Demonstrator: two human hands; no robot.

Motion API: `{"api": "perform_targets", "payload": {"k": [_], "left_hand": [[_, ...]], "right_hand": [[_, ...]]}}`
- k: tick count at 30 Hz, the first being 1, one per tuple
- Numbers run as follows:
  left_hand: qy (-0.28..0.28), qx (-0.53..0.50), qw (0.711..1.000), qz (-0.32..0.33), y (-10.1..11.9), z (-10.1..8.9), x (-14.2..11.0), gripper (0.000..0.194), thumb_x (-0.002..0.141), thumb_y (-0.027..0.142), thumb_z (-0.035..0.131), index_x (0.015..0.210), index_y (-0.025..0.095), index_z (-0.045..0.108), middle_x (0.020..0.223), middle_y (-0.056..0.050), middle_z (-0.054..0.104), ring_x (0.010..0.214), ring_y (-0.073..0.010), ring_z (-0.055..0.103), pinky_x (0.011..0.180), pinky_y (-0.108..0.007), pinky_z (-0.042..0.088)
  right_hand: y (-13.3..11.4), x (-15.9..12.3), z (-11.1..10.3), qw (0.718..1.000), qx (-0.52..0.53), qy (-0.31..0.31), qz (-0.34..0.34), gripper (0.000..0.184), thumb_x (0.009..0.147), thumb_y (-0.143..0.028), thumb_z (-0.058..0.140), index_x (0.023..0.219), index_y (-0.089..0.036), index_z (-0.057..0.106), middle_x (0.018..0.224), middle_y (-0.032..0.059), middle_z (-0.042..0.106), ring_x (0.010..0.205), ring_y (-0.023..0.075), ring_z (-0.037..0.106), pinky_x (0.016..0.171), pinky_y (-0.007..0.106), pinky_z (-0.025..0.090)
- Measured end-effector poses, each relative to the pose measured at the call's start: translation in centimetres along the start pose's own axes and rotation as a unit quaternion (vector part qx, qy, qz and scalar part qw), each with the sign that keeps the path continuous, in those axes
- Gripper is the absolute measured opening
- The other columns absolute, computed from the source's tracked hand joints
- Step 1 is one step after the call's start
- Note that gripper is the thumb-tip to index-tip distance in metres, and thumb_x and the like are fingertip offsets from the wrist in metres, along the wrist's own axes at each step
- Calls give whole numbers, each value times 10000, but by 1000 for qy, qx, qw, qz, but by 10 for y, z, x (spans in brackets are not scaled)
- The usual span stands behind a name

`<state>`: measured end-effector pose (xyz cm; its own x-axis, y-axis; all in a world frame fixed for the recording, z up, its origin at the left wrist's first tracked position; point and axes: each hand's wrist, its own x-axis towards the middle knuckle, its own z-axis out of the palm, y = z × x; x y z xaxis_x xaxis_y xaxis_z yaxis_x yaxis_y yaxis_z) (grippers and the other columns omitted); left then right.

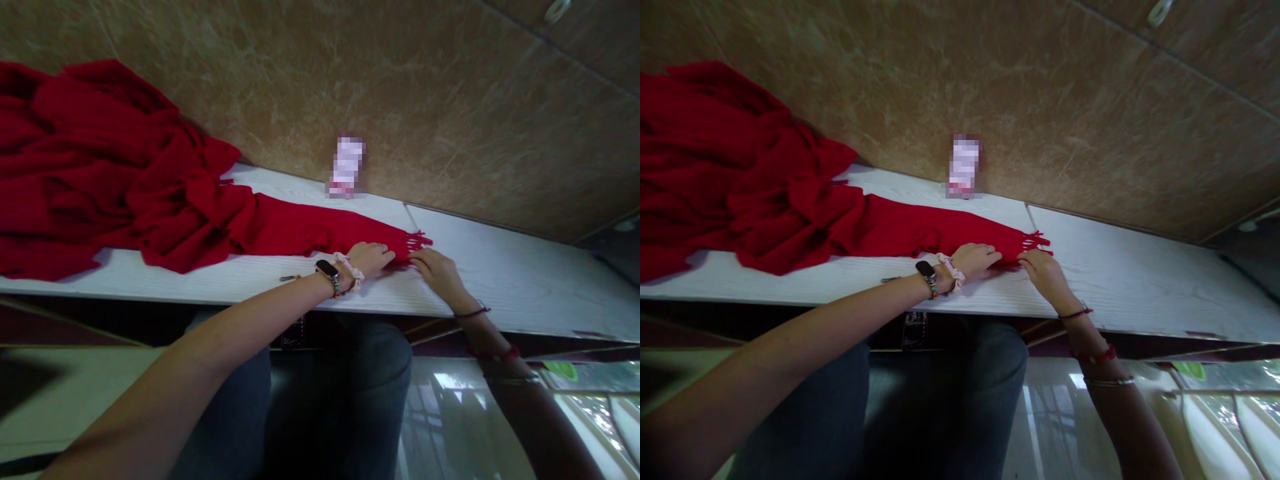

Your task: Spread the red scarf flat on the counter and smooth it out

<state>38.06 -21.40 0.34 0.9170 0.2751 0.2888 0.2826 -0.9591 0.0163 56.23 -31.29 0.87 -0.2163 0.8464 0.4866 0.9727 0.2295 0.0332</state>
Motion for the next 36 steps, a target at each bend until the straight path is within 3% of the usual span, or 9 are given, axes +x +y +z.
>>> {"api": "perform_targets", "payload": {"k": [6, 11, 16, 22, 26, 29, 32, 36], "left_hand": [[-12, 38, 999, -14, 3, -8, -1, 220, 879, 132, 349, 1005, 165, 526, 937, -83, 584, 855, -176, 577, 600, -259, 438], [-20, 37, 999, 26, -6, -9, 1, 240, 861, 84, 338, 967, 122, 549, 869, -114, 603, 807, -182, 583, 616, -283, 436], [-28, 16, 996, 80, -7, -10, -6, 226, 839, 102, 378, 884, 153, 593, 818, -94, 618, 724, -169, 586, 605, -287, 427], [-43, 6, 989, 139, -4, -5, -11, 179, 823, 204, 454, 892, 201, 619, 970, -52, 617, 872, -169, 569, 701, -289, 424], [-54, -31, 985, 161, -5, -1, 0, 288, 875, 275, 360, 1060, 224, 575, 1150, -32, 556, 1020, -151, 511, 791, -274, 408], [-91, -49, 980, 168, -8, -1, 11, 336, 890, 337, 306, 1135, 286, 531, 1208, -8, 517, 1051, -153, 486, 763, -271, 414], [-104, -27, 980, 167, -11, -4, 23, 342, 885, 366, 297, 1113, 320, 547, 1153, -13, 543, 1006, -178, 496, 730, -301, 419], [-120, -33, 972, 202, -12, -5, 41, 326, 877, 313, 319, 1072, 298, 579, 1165, -5, 546, 1072, -185, 457, 827, -349, 396]], "right_hand": [[2, -3, -3, 999, -31, 10, -35, 222, 856, -214, 414, 906, -212, 630, 866, 66, 669, 834, 208, 607, 768, 372, 485], [4, -10, -5, 996, -49, 11, -67, 208, 848, -193, 434, 865, -188, 641, 832, 78, 671, 794, 203, 604, 761, 363, 486], [-4, -23, -1, 996, -47, 4, -78, 223, 846, -155, 425, 880, -194, 643, 853, 77, 670, 824, 203, 599, 765, 373, 485], [-9, -32, 2, 992, -33, -42, -111, 245, 855, -136, 403, 902, -176, 641, 999, 88, 656, 969, 204, 574, 844, 398, 453], [-9, -31, -1, 990, -64, -47, -117, 243, 855, -140, 413, 886, -163, 653, 926, 88, 665, 883, 200, 583, 794, 377, 453], [-10, -30, -2, 988, -102, -26, -111, 209, 843, -173, 461, 837, -138, 667, 813, 98, 651, 776, 204, 561, 700, 354, 446], [-11, -30, -2, 988, -107, -12, -113, 214, 843, -178, 466, 815, -136, 673, 780, 95, 637, 734, 196, 537, 672, 343, 435], [-9, -34, 4, 993, -74, 3, -87, 233, 856, -177, 442, 824, -158, 673, 781, 83, 630, 725, 179, 533, 664, 320, 442]]}}
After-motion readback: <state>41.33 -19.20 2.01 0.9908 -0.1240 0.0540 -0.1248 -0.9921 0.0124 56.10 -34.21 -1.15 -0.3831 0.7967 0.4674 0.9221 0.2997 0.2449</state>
